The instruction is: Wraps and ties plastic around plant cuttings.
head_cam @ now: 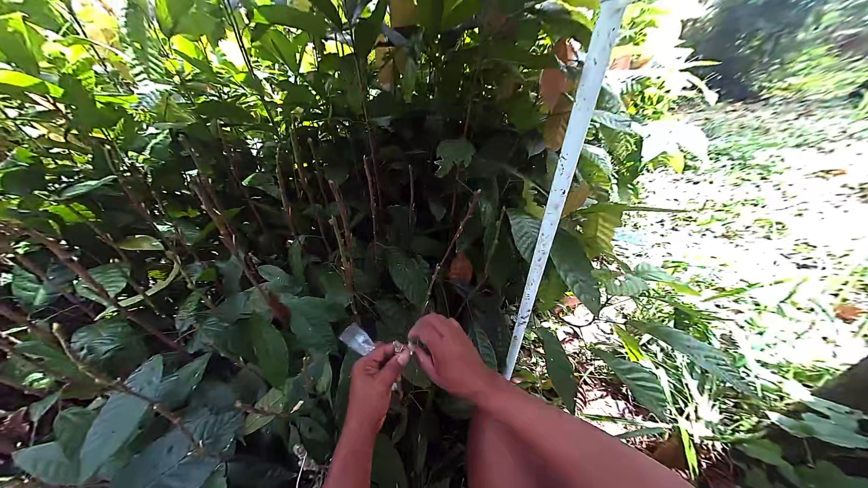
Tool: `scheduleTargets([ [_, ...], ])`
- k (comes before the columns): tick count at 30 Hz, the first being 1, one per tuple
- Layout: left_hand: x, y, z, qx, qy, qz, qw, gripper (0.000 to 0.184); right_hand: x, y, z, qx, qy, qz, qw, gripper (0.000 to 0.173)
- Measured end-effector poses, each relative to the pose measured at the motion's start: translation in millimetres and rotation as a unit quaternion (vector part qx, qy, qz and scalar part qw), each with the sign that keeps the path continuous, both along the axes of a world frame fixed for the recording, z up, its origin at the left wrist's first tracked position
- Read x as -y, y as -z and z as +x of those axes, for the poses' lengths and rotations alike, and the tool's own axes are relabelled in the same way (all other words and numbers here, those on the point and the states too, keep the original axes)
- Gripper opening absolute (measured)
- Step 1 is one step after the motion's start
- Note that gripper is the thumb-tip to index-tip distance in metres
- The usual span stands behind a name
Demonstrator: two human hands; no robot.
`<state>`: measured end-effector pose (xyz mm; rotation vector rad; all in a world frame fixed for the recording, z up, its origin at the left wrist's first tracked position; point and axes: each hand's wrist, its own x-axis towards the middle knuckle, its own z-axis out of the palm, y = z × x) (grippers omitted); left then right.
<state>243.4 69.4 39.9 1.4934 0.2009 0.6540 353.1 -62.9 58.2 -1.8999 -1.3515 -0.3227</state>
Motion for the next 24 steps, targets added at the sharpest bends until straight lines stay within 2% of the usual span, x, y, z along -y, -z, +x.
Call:
scheduleTargets([
  [1, -1.4, -1.5, -0.3, 0.000, -0.008, -0.003, 1.000, 0.006, 0.0, 3.4, 2.1, 0.117, -0.023, 0.021, 0.993, 0.014],
  [2, -2.5, -1.9, -1.4, 0.002, -0.011, 0.000, 1.000, 0.006, 1.1, 3.2, 4.2, 0.177, -0.043, 0.036, 0.983, 0.013],
  [3, -3.3, -1.3, -3.2, 0.005, -0.008, 0.008, 1.000, 0.005, 4.3, 1.0, 6.7, 0.191, -0.053, 0.036, 0.979, 0.014],
  [5, -6.4, -0.8, -5.1, 0.022, -0.011, 0.029, 0.999, 0.010, 17.4, -6.0, 16.0, 0.111, -0.039, -0.002, 0.993, 0.019],
  [7, -11.9, 0.4, -8.2, 0.035, -0.048, 0.044, 0.997, 0.016, 35.8, -12.4, 24.6, -0.043, 0.010, -0.081, 0.996, 0.022],
  [8, -13.4, 0.7, -8.8, 0.033, -0.064, 0.050, 0.996, 0.018, 43.2, -16.2, 20.6, -0.122, 0.008, -0.134, 0.984, 0.023],
  [9, -12.5, 0.3, -7.5, 0.027, -0.075, 0.051, 0.995, 0.018, 48.4, -17.5, 6.0, -0.165, -0.025, -0.170, 0.971, 0.022],
  [11, -6.6, -1.9, -3.5, 0.009, -0.082, 0.059, 0.995, 0.015, 57.0, -12.8, -48.1, -0.198, -0.187, -0.179, 0.945, 0.020],
  [13, 0.2, -6.8, -3.8, -0.039, -0.064, 0.143, 0.987, 0.015, 59.3, -9.8, -80.0, -0.183, -0.335, -0.161, 0.910, 0.018],
  [14, 2.6, -11.9, -8.1, -0.083, -0.057, 0.203, 0.974, 0.019, 62.9, -15.9, -83.8, -0.157, -0.353, -0.162, 0.908, 0.019],
  [16, 5.4, -28.3, -26.1, -0.169, -0.043, 0.325, 0.930, 0.032, 74.7, -31.1, -80.1, -0.084, -0.300, -0.123, 0.942, 0.020],
  [17, 8.4, -35.0, -38.3, -0.181, -0.040, 0.366, 0.912, 0.036, 79.8, -36.0, -74.7, -0.069, -0.256, -0.075, 0.961, 0.022],
  [20, 21.0, -38.7, -76.0, -0.128, -0.041, 0.436, 0.890, 0.034, 79.4, -43.6, -64.8, -0.138, -0.150, 0.073, 0.976, 0.027],
  [22, 32.8, -36.6, -93.1, -0.110, -0.034, 0.455, 0.883, 0.028, 67.2, -45.6, -73.1, -0.176, -0.096, 0.102, 0.974, 0.028],
  [24, 43.9, -35.8, -103.1, -0.113, -0.019, 0.453, 0.884, 0.024, 52.4, -45.4, -86.9, -0.213, -0.077, 0.067, 0.972, 0.031],
])
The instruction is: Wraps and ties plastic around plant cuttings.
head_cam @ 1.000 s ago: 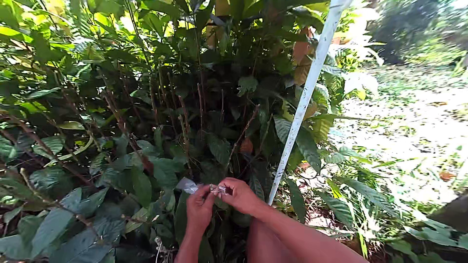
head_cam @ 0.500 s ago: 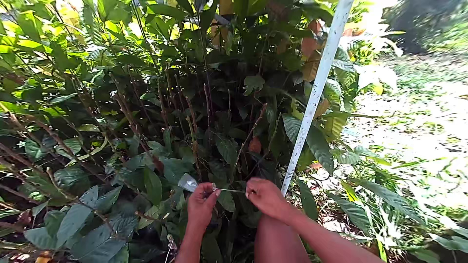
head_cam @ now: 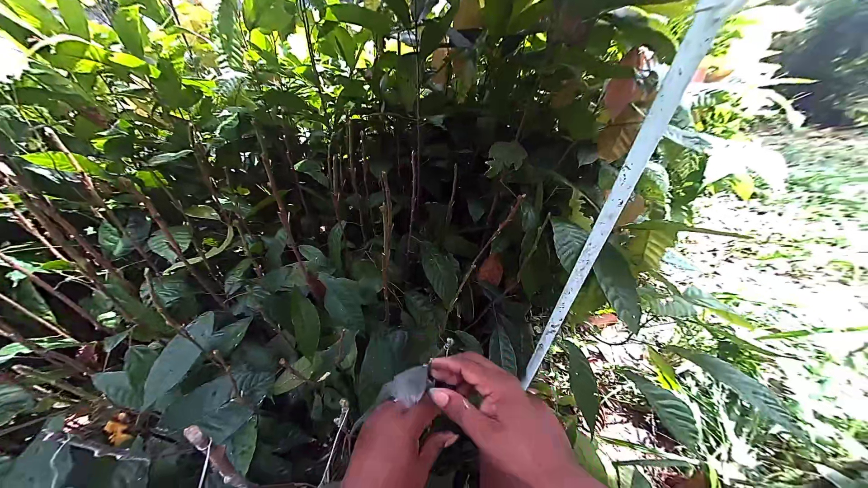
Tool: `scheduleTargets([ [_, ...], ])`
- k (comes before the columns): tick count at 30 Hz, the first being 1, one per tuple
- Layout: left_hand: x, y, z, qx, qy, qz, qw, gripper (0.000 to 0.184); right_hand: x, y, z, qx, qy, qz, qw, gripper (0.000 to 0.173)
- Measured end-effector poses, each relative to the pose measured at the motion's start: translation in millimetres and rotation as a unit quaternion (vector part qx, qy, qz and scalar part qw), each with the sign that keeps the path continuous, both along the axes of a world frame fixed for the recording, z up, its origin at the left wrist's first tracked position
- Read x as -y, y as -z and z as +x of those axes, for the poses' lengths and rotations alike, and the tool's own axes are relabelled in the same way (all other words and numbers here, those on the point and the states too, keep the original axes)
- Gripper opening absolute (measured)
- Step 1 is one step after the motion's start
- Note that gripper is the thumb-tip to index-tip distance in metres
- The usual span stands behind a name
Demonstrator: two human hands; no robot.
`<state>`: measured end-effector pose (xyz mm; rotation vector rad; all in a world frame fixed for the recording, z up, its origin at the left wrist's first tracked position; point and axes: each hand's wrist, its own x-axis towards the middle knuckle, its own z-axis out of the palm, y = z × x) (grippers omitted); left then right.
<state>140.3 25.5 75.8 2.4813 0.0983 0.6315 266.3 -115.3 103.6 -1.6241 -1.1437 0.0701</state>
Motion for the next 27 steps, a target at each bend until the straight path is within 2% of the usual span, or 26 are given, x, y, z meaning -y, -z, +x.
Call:
scheduleTargets([
  [3, -0.8, 18.1, -3.7, 0.025, 0.052, -0.052, 0.997, 0.022, -16.1, 6.9, -8.0, -0.121, -0.020, -0.021, 0.992, 0.022],
  [6, -9.8, 35.7, -2.8, 0.081, 0.168, -0.196, 0.963, 0.020, -22.6, 17.0, -10.5, -0.269, -0.037, 0.040, 0.962, 0.011],
  [9, -9.6, 52.3, 1.6, 0.151, 0.273, -0.358, 0.880, 0.020, -23.3, 32.2, -16.2, -0.322, -0.073, 0.120, 0.936, 0.010],
  [11, -2.0, 61.6, 3.8, 0.203, 0.285, -0.478, 0.806, 0.023, -21.7, 43.6, -18.8, -0.340, -0.101, 0.176, 0.918, 0.008],
  [14, 8.3, 62.8, 1.5, 0.242, 0.184, -0.677, 0.670, 0.027, -6.0, 47.1, -18.8, -0.377, -0.120, 0.222, 0.891, 0.010],
  [15, 6.9, 63.3, -0.8, 0.242, 0.121, -0.716, 0.643, 0.025, 1.1, 46.3, -14.7, -0.393, -0.119, 0.229, 0.883, 0.012],
  [16, 3.6, 65.6, -2.9, 0.242, 0.053, -0.725, 0.642, 0.025, 9.2, 43.5, -9.4, -0.419, -0.106, 0.235, 0.871, 0.015],
  [17, -0.4, 69.0, -3.7, 0.242, -0.018, -0.701, 0.671, 0.028, 16.7, 38.2, -3.8, -0.453, -0.083, 0.244, 0.854, 0.019],
  [20, -12.6, 80.9, -0.3, 0.241, -0.183, -0.514, 0.803, 0.040, 31.0, 20.7, 10.3, -0.521, -0.023, 0.284, 0.804, 0.026],
  [22, -24.5, 82.3, 7.7, 0.225, -0.240, -0.407, 0.852, 0.056, 32.0, 19.4, 13.5, -0.498, -0.039, 0.307, 0.810, 0.017],
  [25, -44.3, 74.8, 33.3, 0.149, -0.306, -0.340, 0.876, 0.070, 16.0, 19.7, 8.6, -0.455, -0.082, 0.274, 0.843, 0.014],
  [27, -55.1, 70.7, 52.6, 0.106, -0.351, -0.303, 0.880, 0.069, -4.6, 16.8, 0.3, -0.482, -0.124, 0.226, 0.837, 0.010],
])
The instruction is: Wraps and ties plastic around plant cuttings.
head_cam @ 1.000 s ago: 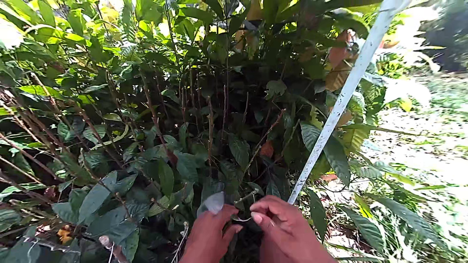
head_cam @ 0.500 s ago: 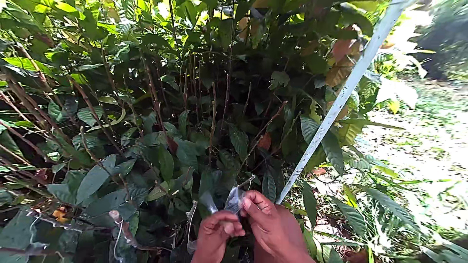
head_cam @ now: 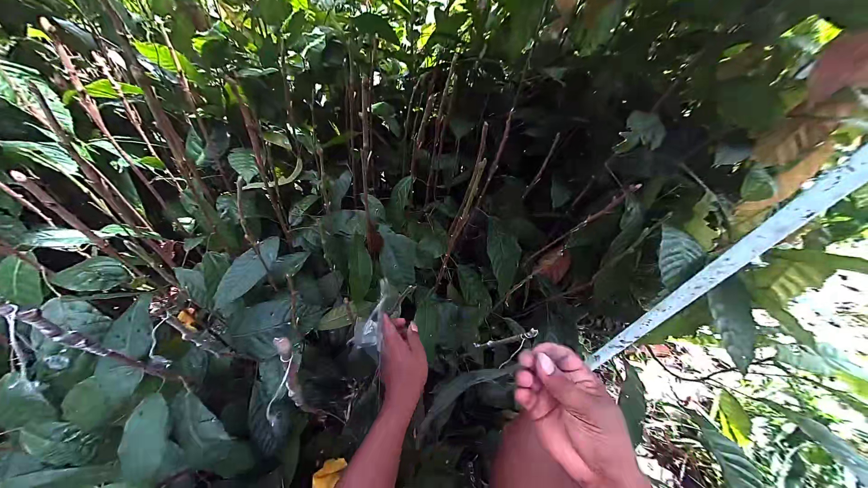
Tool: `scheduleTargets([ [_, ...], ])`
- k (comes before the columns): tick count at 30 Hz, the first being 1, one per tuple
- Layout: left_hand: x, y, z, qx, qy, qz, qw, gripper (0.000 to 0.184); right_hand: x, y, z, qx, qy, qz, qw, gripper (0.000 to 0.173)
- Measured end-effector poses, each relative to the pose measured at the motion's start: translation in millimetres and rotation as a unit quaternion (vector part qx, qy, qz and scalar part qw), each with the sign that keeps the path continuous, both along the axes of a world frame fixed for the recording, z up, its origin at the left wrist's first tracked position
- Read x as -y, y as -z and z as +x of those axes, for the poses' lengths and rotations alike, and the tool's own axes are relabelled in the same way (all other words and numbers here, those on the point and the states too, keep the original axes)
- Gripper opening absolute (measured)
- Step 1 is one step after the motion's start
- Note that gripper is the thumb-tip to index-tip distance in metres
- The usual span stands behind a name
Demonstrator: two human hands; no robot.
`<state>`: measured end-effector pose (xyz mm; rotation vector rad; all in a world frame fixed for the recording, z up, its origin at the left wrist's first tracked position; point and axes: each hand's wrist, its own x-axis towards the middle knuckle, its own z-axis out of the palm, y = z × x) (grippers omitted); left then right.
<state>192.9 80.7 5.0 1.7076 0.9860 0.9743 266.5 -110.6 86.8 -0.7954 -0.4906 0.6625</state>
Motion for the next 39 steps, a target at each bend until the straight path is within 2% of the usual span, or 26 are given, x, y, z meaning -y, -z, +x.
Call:
scheduleTargets([
  [3, -12.7, 5.4, 20.6, -0.056, -0.038, 0.076, 0.995, 0.052, -41.7, -2.2, -6.8, -0.040, -0.066, -0.067, 0.995, 0.012],
  [6, -20.3, 8.7, 25.0, -0.089, -0.040, 0.164, 0.982, 0.033, -88.2, 6.6, 11.2, -0.083, -0.022, -0.138, 0.987, 0.015],
  [9, -32.2, 18.2, 25.8, -0.086, -0.027, 0.199, 0.976, 0.027, -129.2, 29.3, 44.4, -0.090, 0.033, -0.193, 0.977, 0.016],
  [11, -37.9, 26.1, 26.9, -0.071, -0.019, 0.225, 0.972, 0.024, -148.6, 47.0, 63.3, -0.036, 0.043, -0.239, 0.969, 0.020],
  [14, -38.5, 26.9, 23.9, -0.077, 0.014, 0.219, 0.973, 0.024, -161.7, 60.2, 77.2, 0.132, -0.011, -0.320, 0.938, 0.023],
  [17, -39.6, 27.3, 21.5, -0.092, 0.053, 0.190, 0.976, 0.026, -163.9, 62.7, 81.0, 0.321, -0.081, -0.380, 0.864, 0.028],
  [19, -43.9, 30.7, 21.0, -0.070, 0.098, 0.136, 0.983, 0.034, -162.1, 66.7, 84.8, 0.416, -0.094, -0.372, 0.824, 0.025],
  [21, -48.1, 33.4, 21.1, -0.004, 0.145, 0.039, 0.989, 0.041, -158.6, 71.0, 91.8, 0.474, -0.101, -0.335, 0.808, 0.020],
  [23, -51.4, 33.8, 21.6, 0.064, 0.172, -0.055, 0.981, 0.036, -153.6, 72.3, 98.8, 0.508, -0.110, -0.295, 0.802, 0.017],
  [25, -54.6, 32.1, 20.4, 0.090, 0.191, -0.107, 0.972, 0.030, -149.6, 74.3, 103.8, 0.533, -0.124, -0.271, 0.792, 0.017],
  [27, -57.9, 32.9, 17.6, 0.072, 0.206, -0.084, 0.972, 0.022, -148.0, 76.4, 105.7, 0.540, -0.134, -0.264, 0.788, 0.016],
  [29, -58.8, 36.2, 13.7, 0.024, 0.197, 0.020, 0.980, 0.021, -148.1, 72.9, 101.8, 0.517, -0.151, -0.288, 0.792, 0.017],
  [31, -57.5, 40.1, 9.6, -0.017, 0.178, 0.141, 0.974, 0.020, -151.2, 64.7, 92.4, 0.456, -0.173, -0.361, 0.794, 0.019],
  [33, -53.1, 39.0, 7.4, -0.040, 0.155, 0.205, 0.966, 0.021, -155.0, 57.0, 84.0, 0.375, -0.206, -0.435, 0.792, 0.025],
  [35, -50.6, 33.1, 5.7, -0.060, 0.136, 0.187, 0.971, 0.021, -150.2, 54.4, 74.1, 0.321, -0.217, -0.450, 0.805, 0.025],
  [36, -51.6, 28.4, 5.1, -0.071, 0.134, 0.160, 0.976, 0.021, -141.5, 50.5, 65.9, 0.338, -0.217, -0.452, 0.796, 0.024],
  [37, -53.7, 23.3, 4.1, -0.080, 0.137, 0.125, 0.979, 0.022, -127.8, 43.6, 53.5, 0.389, -0.218, -0.455, 0.770, 0.026],
  [39, -62.1, 17.8, 2.6, -0.079, 0.159, 0.065, 0.982, 0.022, -96.3, 23.8, 20.0, 0.529, -0.230, -0.438, 0.690, 0.035],
])
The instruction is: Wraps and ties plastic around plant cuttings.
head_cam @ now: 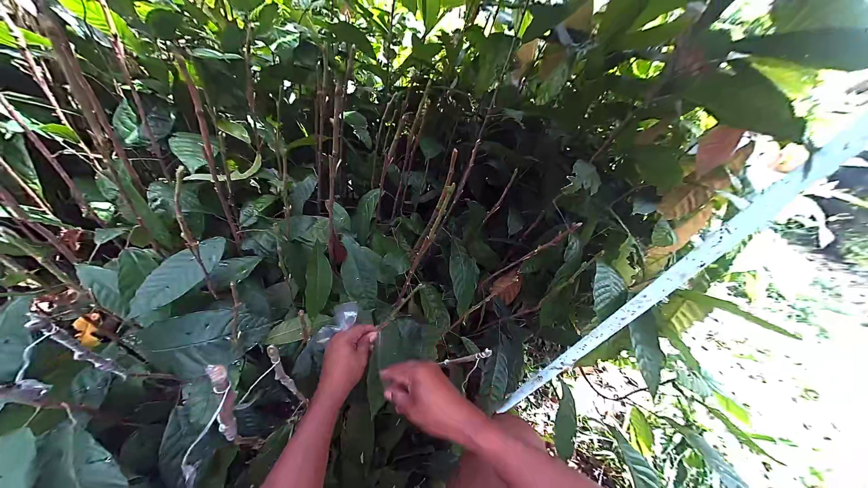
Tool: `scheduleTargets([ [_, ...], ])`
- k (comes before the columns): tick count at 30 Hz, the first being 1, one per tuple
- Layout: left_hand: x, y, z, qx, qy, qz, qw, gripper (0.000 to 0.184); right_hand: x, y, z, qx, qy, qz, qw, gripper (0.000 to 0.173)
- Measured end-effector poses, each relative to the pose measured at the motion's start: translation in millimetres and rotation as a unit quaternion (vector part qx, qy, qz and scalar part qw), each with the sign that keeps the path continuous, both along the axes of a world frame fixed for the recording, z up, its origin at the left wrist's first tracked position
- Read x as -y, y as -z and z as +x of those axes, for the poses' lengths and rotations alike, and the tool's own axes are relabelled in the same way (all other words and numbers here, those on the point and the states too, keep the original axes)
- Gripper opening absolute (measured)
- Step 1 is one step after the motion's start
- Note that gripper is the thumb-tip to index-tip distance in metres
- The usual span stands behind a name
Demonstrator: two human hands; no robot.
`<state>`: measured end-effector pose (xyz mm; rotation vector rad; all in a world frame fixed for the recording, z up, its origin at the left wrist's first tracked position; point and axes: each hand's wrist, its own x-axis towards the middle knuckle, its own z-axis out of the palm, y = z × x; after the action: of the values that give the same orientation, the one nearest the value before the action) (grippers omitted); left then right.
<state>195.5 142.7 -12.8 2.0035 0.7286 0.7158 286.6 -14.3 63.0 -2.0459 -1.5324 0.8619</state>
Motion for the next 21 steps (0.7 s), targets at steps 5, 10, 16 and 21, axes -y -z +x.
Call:
scheduleTargets([
  [5, 18.6, 11.7, -2.1, 0.010, 0.135, 0.013, 0.991, 0.024, -8.6, -55.4, -6.6, -0.054, -0.088, -0.021, 0.994, 0.029],
  [10, 19.2, 29.5, -19.2, -0.006, 0.135, 0.071, 0.988, 0.019, -50.0, -59.2, 86.8, 0.200, -0.022, -0.090, 0.975, 0.044],
  [16, 8.3, 19.5, -23.6, 0.069, 0.012, -0.117, 0.991, 0.010, -13.2, -16.2, 61.2, 0.338, -0.082, -0.190, 0.918, 0.029],
  [21, 21.0, 4.8, -12.5, 0.013, 0.015, -0.096, 0.995, 0.014, 15.8, -33.0, -30.5, 0.138, -0.127, -0.062, 0.980, 0.036],
])
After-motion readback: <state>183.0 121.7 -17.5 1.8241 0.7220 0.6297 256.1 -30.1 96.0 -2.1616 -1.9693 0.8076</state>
